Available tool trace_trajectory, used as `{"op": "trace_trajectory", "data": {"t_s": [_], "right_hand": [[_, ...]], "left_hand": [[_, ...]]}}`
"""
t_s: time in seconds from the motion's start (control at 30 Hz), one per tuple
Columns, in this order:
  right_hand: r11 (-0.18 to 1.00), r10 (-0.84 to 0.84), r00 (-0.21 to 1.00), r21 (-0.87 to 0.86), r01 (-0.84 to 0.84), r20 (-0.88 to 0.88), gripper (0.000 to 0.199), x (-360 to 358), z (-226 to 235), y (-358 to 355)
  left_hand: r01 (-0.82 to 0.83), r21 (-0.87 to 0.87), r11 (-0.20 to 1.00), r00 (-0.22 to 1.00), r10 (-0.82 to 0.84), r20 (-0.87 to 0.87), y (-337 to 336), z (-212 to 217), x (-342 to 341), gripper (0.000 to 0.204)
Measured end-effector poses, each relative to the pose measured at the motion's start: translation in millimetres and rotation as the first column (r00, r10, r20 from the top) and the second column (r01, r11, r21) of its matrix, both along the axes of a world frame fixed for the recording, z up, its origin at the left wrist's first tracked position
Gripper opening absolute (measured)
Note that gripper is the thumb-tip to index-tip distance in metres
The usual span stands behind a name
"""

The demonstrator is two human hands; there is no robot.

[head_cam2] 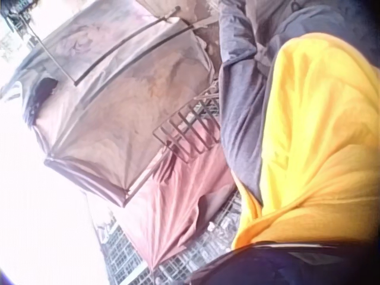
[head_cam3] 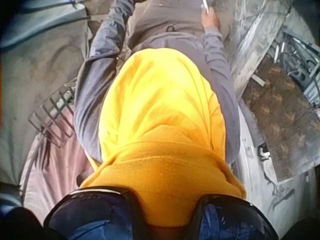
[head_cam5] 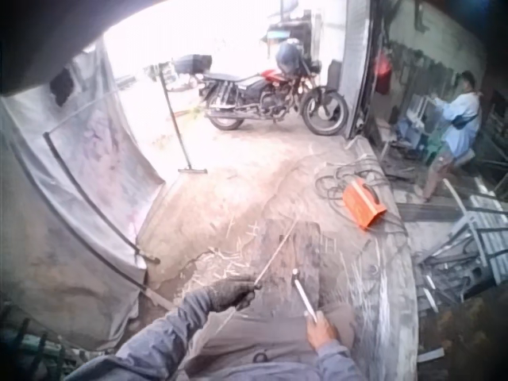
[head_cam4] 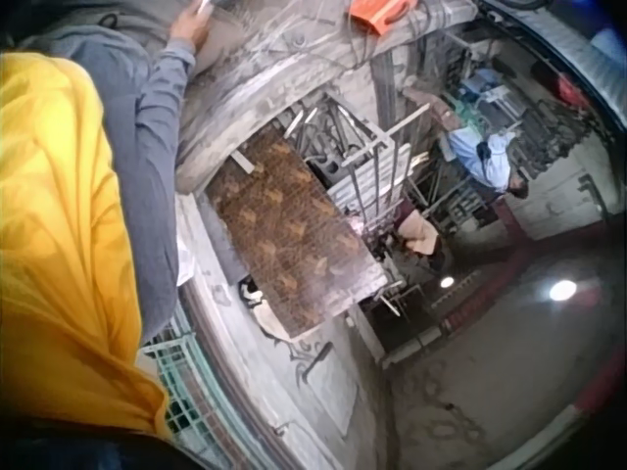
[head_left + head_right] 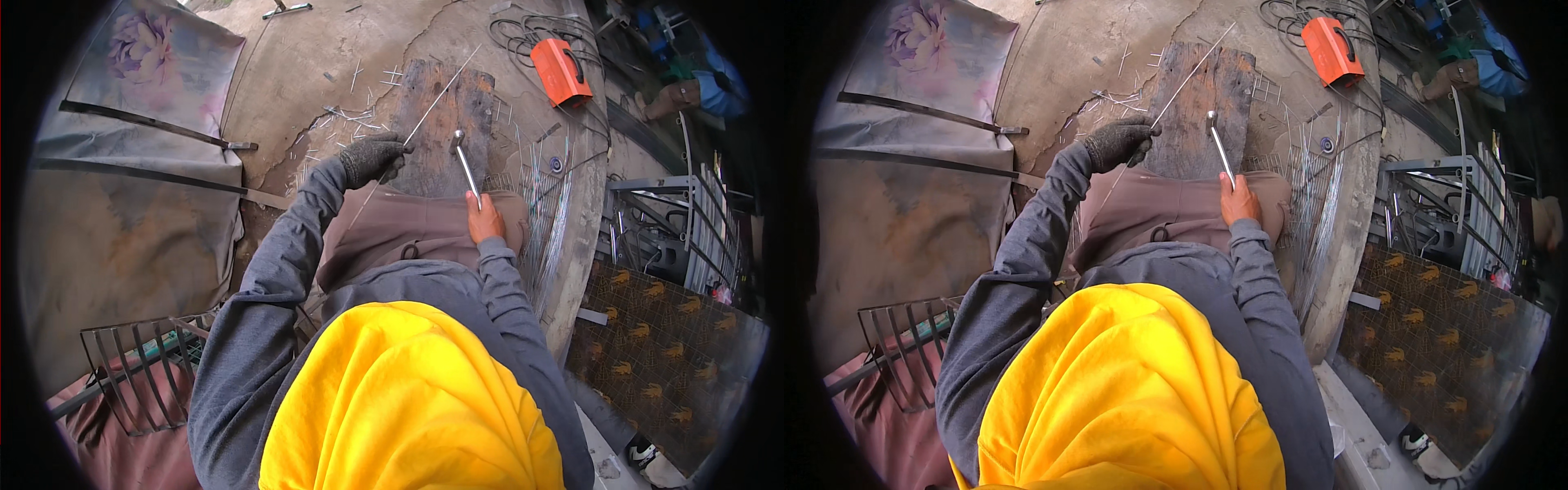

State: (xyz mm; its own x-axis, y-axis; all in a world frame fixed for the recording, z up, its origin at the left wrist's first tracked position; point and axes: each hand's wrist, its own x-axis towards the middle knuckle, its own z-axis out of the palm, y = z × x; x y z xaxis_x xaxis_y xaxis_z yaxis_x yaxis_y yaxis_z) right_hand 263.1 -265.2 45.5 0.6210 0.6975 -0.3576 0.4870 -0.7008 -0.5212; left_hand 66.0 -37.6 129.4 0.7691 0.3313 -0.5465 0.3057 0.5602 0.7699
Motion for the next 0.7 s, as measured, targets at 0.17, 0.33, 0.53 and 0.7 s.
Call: {"op": "trace_trajectory", "data": {"t_s": [0.17, 0.33, 0.53, 0.7], "right_hand": [[1.0, -0.001, 1.0, 0.018, 0.001, 0.019, 0.055, 0, 0, -2], [0.978, -0.078, 0.997, 0.193, 0.075, 0.006, 0.056, -1, 2, -11], [0.981, -0.091, 0.995, 0.173, 0.086, 0.025, 0.054, 2, -4, -5], [0.991, -0.068, 0.997, 0.121, 0.064, 0.032, 0.055, -3, -2, -2]], "left_hand": [[0.313, 0.178, 0.933, 0.87, -0.207, -0.447, 56, -75, -84, 0.015], [0.277, 0.163, 0.947, 0.85, -0.163, -0.501, 53, -101, -120, 0.018], [0.321, 0.172, 0.931, 0.908, -0.251, -0.335, 68, -158, -140, 0.023], [0.367, -0.075, 0.927, 0.868, -0.37, -0.332, 88, -184, -154, 0.029]]}}
